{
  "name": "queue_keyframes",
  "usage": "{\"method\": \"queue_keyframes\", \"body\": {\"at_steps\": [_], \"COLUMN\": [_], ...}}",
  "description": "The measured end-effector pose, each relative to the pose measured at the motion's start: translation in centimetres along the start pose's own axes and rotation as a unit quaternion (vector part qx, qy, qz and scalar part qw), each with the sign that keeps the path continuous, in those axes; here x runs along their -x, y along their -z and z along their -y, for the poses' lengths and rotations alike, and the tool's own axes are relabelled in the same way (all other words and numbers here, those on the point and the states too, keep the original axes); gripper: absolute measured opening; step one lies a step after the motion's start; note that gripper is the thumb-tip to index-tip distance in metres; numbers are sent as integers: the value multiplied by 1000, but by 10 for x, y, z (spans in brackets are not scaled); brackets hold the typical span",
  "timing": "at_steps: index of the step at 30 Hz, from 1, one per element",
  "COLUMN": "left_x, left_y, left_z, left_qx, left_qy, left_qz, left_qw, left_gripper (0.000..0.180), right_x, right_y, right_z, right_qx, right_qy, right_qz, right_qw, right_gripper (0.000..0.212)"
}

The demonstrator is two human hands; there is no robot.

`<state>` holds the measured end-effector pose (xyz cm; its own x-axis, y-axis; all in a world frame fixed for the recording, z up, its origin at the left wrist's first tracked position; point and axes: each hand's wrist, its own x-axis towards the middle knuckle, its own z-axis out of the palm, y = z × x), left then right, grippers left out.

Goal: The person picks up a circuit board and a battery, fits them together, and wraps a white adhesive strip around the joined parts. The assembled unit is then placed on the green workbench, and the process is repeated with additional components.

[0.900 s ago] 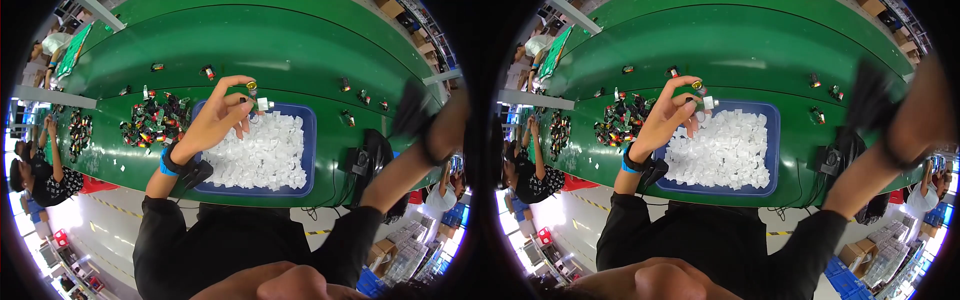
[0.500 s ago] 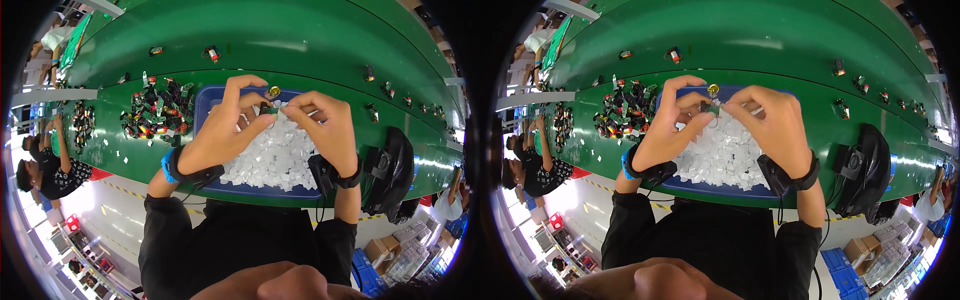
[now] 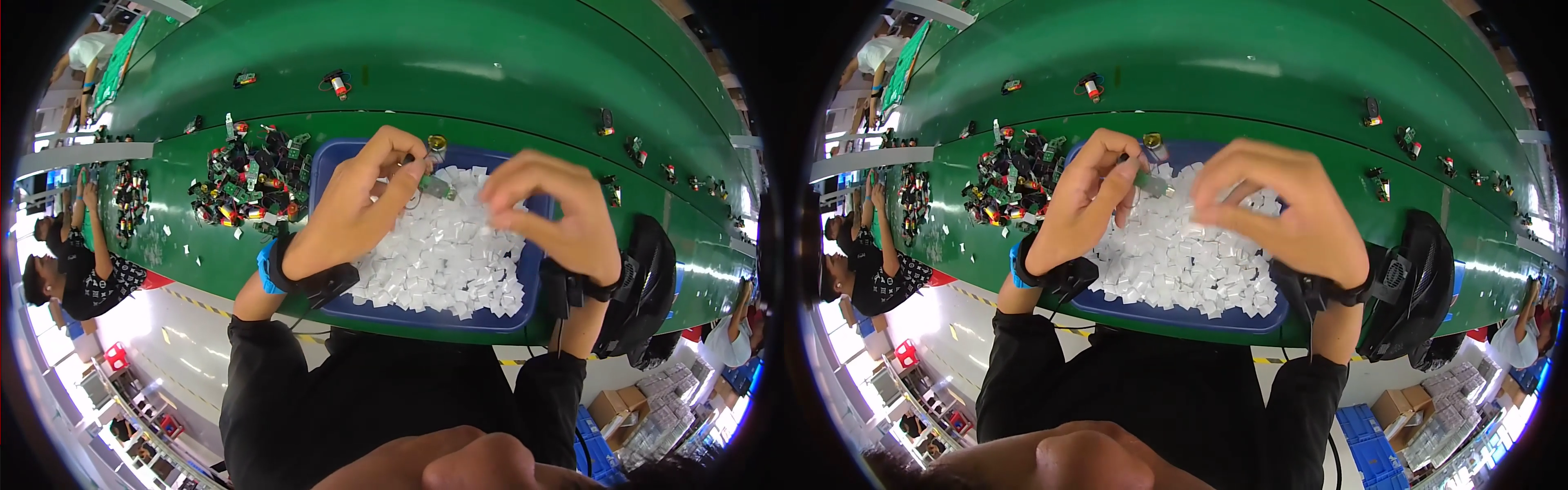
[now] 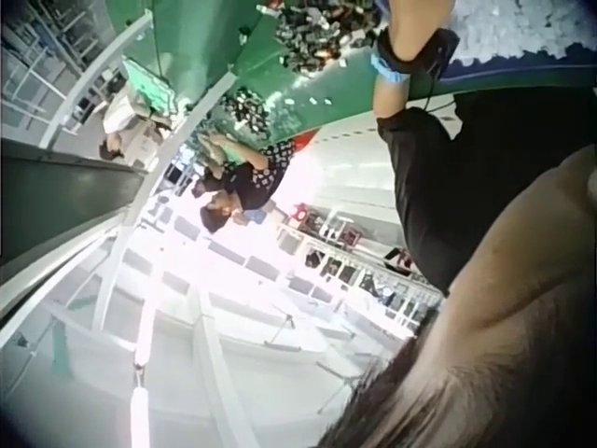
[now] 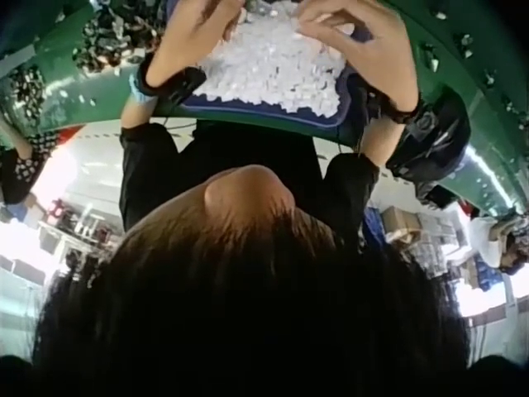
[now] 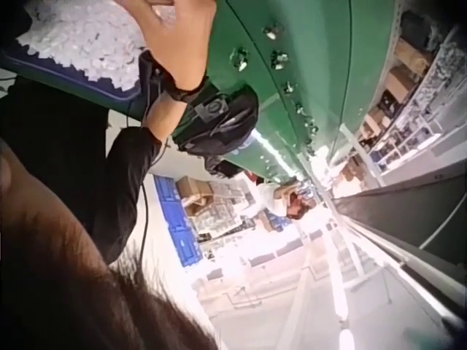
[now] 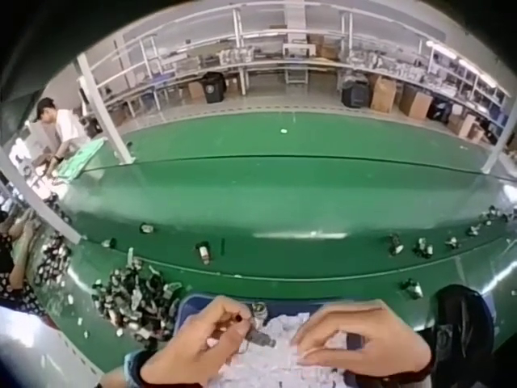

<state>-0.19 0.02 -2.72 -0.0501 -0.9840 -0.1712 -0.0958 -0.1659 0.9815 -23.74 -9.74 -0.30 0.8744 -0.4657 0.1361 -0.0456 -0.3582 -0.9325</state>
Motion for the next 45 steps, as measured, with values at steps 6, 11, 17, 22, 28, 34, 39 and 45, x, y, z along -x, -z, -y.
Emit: {"method": "queue_keyframes", "body": {"at_steps": [6,11,17,22,28,34,39,45], "left_x": [2,2,-1,-2,-3,-6,-8,-9], "left_y": [-7,-11,-12,-2,10,4,3,-2], "left_z": [4,9,8,9,-10,-5,-8,10], "left_qx": [22,-31,-178,-81,-102,92,206,230], "left_qy": [-74,-74,-76,-55,13,23,81,82], "left_qz": [37,8,15,50,115,98,92,112], "left_qw": [996,997,981,994,988,991,971,963], "left_gripper": [14,15,11,21,39,36,33,34], "right_x": [-10,-5,-6,-3,-6,-7,-8,-10], "right_y": [-26,-12,-26,-30,-26,-33,-42,-48], "right_z": [-15,-17,-12,-15,-1,0,7,3], "right_qx": [-37,-26,37,163,202,321,394,410], "right_qy": [-30,-51,-20,-10,31,132,177,192], "right_qz": [-143,-21,-73,-125,-118,-130,-164,-208], "right_qw": [989,998,996,979,972,929,887,867], "right_gripper": [38,39,31,29,34,31,29,22]}}
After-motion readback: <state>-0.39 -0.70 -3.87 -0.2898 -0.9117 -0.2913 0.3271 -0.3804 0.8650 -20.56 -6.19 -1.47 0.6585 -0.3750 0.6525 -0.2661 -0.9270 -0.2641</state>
